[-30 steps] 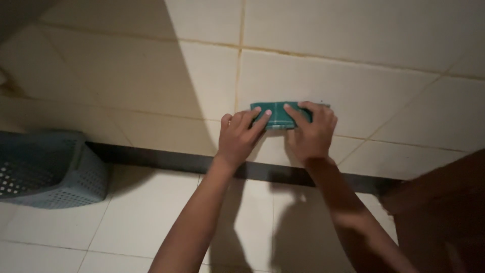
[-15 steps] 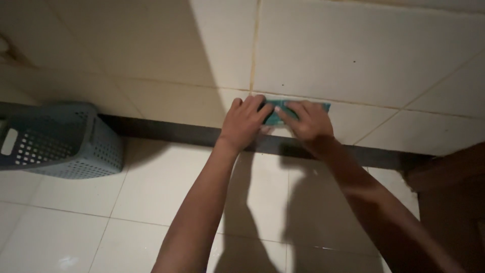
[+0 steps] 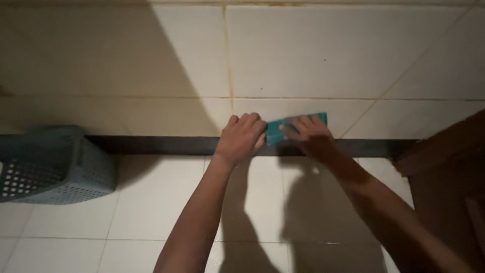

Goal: The person scrubs the tiled bathroom walls using a green sponge. They clean the vertical black stripe, the beige tiles, and the lower white tiles near the floor, moving along the wall to cover different sections.

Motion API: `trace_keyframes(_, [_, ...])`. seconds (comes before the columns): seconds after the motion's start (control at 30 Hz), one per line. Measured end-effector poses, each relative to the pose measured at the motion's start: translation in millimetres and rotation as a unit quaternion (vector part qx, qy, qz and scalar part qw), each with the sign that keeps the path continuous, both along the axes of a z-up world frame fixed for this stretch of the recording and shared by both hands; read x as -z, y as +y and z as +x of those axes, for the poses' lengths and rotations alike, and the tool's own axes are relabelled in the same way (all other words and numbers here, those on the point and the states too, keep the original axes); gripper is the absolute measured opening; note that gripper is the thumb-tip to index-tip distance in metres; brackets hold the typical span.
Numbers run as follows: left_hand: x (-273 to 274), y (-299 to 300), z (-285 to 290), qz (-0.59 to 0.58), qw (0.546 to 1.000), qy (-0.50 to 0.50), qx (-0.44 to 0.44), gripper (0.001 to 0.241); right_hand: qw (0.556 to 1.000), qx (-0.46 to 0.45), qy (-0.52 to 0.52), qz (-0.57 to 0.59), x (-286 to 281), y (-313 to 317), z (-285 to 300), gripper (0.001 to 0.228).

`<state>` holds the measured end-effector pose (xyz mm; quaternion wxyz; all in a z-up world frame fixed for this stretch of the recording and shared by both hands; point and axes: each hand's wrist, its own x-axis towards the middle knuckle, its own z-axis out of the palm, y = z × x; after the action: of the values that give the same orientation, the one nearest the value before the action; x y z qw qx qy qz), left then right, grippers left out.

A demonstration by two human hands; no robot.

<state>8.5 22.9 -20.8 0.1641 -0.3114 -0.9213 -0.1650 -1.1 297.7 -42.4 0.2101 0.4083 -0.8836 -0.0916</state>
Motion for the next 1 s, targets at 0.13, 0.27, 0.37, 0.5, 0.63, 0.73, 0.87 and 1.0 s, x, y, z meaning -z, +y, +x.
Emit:
trace_keyframes(0.13, [-20.5, 17.5, -8.7, 0.129, 0.987, 0.1, -0.003, 0.032, 0.995, 0.005, 0.073, -0.064, -52.3, -1.6, 6.4, 0.047])
trace_keyframes(0.27, [-25.3, 35.8, -16.1, 0.175, 0.974, 0.141, -0.025, 0.031, 0.987, 0.029, 0.11, -0.114, -76.7, 12.3, 11.6, 0.048])
trace_keyframes(0.37, [-10.1, 44.2, -21.7, 0.125, 0.979, 0.159, -0.036, 0.032, 0.99, 0.038, 0.082, -0.106, -64.1, 27.0, 13.6, 0.043])
trace_keyframes(0.5, [-1.8, 53.3, -20.4, 0.079, 0.967, 0.24, -0.024, 0.041, 0.989, 0.002, 0.087, -0.117, -20.9, 60.3, 17.3, 0.042])
trace_keyframes(0.63, [13.5, 60.1, -15.7, 0.034, 0.98, 0.193, 0.007, 0.045, 0.995, 0.061, 0.025, -0.079, 39.8, 98.3, 22.6, 0.027])
trace_keyframes(0.73, [42.3, 61.5, -18.3, -0.029, 0.989, 0.144, 0.034, 0.047, 0.993, 0.106, -0.03, -0.033, 55.5, 94.9, 22.1, 0.026])
trace_keyframes(0.87, [48.1, 54.0, 3.4, -0.152, 0.98, -0.074, 0.101, 0.062, 0.987, 0.074, -0.142, -0.034, 31.0, 45.7, 20.7, 0.022])
trace_keyframes(1.0, [110.5, 48.6, 19.1, -0.119, 0.986, -0.017, 0.115, 0.076, 0.978, 0.086, -0.188, -0.025, 32.4, 13.5, 33.1, 0.014])
